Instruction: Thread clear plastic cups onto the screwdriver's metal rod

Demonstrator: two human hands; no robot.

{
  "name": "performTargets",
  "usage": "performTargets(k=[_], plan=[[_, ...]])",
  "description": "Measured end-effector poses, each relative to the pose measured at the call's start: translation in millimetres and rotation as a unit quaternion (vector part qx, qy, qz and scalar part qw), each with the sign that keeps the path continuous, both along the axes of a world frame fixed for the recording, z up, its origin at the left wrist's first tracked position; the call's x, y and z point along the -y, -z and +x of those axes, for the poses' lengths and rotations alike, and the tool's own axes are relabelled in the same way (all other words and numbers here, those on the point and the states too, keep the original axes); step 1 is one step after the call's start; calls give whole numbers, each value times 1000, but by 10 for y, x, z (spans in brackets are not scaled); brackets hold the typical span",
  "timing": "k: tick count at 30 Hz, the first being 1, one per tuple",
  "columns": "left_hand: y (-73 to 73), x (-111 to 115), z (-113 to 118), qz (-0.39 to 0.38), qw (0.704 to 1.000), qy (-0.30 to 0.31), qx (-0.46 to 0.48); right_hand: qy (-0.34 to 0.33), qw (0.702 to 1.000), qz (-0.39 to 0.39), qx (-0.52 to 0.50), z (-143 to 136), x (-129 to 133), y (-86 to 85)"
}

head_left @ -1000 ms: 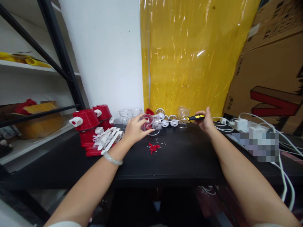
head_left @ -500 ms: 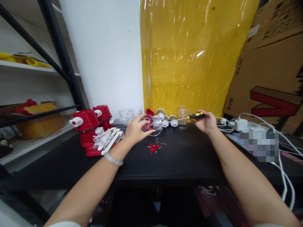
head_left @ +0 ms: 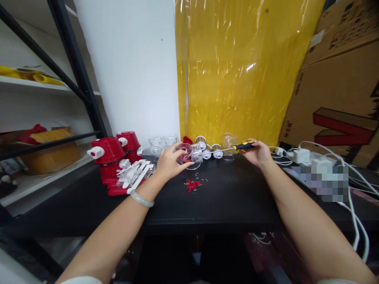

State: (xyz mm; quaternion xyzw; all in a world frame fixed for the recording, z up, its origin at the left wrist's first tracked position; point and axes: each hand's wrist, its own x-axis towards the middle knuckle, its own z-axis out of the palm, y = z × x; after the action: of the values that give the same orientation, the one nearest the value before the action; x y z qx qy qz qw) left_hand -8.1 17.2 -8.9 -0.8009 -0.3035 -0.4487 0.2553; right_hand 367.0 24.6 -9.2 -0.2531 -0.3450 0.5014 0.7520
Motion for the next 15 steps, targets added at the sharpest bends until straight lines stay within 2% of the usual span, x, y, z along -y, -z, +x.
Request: performTargets(k=[2, 7, 10, 15], plan=[[-4, 0, 1, 3, 1000, -1, 4, -6, 1000, 6, 12, 14, 2, 4], [-10, 8, 5, -1, 1000, -1, 0, 75, 993, -17, 91, 33, -110, 67], [-11, 6, 2, 1, 1000, -3, 2, 80, 989, -10, 124, 32, -148, 94], [-10, 4, 0, 6, 1000, 2, 1, 49, 998, 8, 43, -3, -111, 42]])
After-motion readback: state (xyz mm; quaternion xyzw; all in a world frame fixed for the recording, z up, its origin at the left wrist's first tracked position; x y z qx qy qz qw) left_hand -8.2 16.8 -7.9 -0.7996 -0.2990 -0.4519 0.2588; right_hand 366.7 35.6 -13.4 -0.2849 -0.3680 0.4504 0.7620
